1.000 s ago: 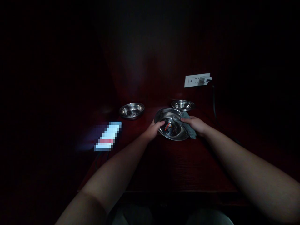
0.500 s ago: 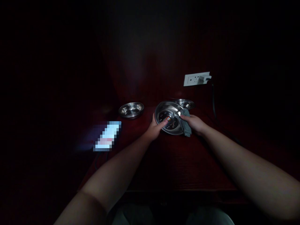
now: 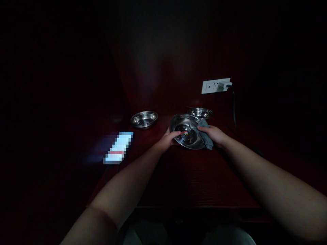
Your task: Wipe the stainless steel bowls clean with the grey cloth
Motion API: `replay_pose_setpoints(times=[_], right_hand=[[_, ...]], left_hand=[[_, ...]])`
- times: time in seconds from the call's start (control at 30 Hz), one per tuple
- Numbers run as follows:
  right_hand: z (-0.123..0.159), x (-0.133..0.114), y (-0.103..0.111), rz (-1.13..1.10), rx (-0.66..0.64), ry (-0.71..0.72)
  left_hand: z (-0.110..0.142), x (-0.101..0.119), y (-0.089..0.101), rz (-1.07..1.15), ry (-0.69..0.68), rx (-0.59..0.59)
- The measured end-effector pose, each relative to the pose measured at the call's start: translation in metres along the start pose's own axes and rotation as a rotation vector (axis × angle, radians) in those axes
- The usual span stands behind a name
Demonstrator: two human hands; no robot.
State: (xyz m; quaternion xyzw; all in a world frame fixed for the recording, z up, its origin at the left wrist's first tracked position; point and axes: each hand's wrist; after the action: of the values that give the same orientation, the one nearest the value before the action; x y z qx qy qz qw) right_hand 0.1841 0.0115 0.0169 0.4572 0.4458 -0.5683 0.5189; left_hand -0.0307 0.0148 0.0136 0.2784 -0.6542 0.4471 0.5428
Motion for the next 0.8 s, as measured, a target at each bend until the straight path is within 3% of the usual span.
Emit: replay_pose_setpoints(times=[0.47, 0.8], right_hand=[[0.002, 0.002, 0.006, 0.063, -0.101, 0.005], [0.003, -0.001, 0.002, 0.032, -0.14, 0.006]], left_hand=[[-0.002, -0.003, 0.013, 0.041, 0.04, -0.129], [-0.002, -0.012, 0.006, 0.077, 0.017, -0.02]])
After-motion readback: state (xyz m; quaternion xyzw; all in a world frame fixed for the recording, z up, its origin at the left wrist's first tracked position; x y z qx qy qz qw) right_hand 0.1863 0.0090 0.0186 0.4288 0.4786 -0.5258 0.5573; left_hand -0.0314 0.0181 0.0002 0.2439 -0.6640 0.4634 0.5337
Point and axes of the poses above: each hand's wrist, its own z-axis away from the middle knuckle, its own y-axis out of the back of the hand, x = y × z, and after that the axes turned 1 degree about -z, right-handed
